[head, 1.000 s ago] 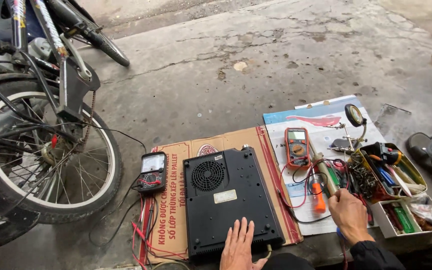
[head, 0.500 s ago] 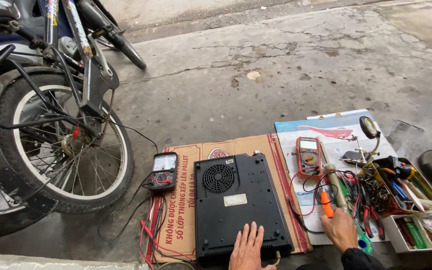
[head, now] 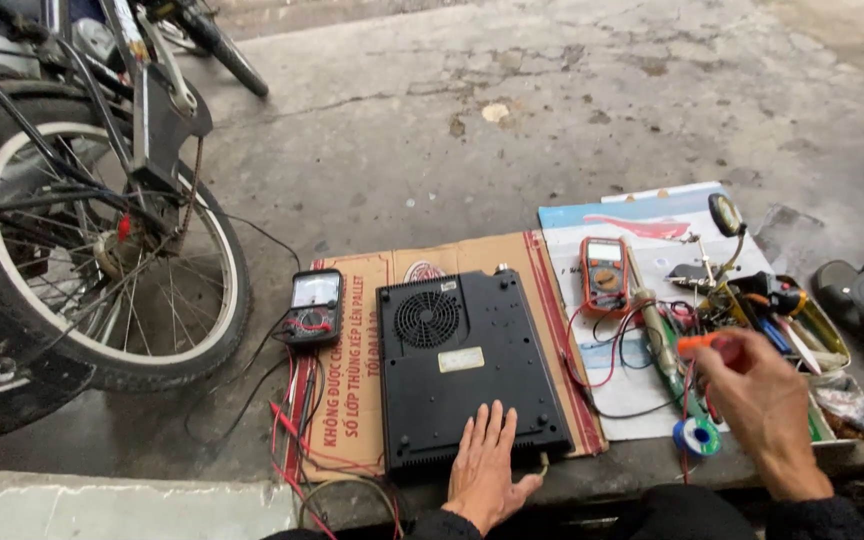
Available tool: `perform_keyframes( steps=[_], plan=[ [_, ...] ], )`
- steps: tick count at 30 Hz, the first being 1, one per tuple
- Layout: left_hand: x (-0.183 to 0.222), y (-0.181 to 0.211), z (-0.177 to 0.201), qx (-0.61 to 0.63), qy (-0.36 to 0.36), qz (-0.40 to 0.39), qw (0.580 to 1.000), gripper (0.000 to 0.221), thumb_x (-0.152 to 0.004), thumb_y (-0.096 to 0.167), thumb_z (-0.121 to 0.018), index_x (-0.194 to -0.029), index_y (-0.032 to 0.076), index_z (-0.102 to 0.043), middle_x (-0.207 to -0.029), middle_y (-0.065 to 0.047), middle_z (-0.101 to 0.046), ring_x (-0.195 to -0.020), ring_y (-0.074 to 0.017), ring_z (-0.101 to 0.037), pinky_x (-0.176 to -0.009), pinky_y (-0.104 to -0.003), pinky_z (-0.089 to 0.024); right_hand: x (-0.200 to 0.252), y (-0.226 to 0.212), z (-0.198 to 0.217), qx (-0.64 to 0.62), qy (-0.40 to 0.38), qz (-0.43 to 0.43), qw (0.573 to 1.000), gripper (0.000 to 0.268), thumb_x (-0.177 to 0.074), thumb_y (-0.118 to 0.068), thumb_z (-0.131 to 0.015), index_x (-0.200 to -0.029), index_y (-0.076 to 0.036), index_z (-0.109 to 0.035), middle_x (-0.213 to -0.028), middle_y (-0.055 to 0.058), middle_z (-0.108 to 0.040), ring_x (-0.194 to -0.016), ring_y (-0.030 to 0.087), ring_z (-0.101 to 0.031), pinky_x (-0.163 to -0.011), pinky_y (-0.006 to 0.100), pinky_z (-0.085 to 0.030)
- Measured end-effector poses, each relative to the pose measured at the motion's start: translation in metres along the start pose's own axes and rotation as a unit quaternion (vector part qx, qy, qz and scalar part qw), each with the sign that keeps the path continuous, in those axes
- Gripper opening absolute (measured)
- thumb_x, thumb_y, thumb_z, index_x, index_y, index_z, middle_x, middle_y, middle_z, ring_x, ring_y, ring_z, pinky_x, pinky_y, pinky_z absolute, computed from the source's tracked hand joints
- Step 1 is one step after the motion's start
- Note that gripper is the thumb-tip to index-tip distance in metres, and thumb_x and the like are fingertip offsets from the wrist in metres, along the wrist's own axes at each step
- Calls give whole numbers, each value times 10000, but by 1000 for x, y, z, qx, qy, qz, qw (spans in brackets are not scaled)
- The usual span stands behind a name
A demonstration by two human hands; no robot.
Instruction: Disassembling an induction cooker using a power screwdriver and testing components with a multimeter.
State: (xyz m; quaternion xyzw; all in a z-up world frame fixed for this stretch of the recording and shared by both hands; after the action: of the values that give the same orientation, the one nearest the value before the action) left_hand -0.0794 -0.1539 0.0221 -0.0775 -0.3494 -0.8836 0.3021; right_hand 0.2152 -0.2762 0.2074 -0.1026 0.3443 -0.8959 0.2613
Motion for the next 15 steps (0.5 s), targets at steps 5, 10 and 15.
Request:
perform_keyframes(
  steps=[5, 10, 15],
  plan=[
    [7, 5, 4, 9, 14, 11, 1000, 898, -1086, 450, -602, -1758, 42, -168, -1856, -209, -51, -1714, -356, 57, -1357, -515, 36, -15, -95, -7, -24, -12, 128, 991, 414, -1019, -193, -785, -1378, 10, -753, -897, 119, -807, -687, 209, -679, -517, 323, -495],
    [-6, -3, 16, 41, 221, -20, 974, 498, -994, 245, -756, -1438, 35, -669, -1594, -178, -584, -1534, -378, -477, -1186, -521, -417, -39, -132, -82, -11, -94, 213, 972, 445, -1007, -236, -716, -1362, 32, -720, -1026, 178, -835, -798, 255, -798, -662, 325, -663],
    [-49, -10, 55, 62, 314, -24, 947, 382, -933, 189, -760, -1301, 84, -752, -1337, -82, -758, -1230, -291, -698, -1014, -431, -556, -43, -132, -122, -12, -102, 226, 969, 352, -983, -217, -742, -1257, 3, -752, -972, 112, -818, -717, 217, -749, -628, 337, -613]
  ],
)
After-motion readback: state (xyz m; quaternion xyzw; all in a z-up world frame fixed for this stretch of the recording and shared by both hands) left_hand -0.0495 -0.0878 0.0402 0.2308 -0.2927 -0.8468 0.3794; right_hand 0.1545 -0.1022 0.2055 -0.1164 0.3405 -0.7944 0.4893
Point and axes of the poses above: each hand's wrist, its own x-axis away from the middle knuckle, its own z-axis out of the back of the hand, y = z × x, the point moved 4 cm from there along -x, towards the middle knuckle
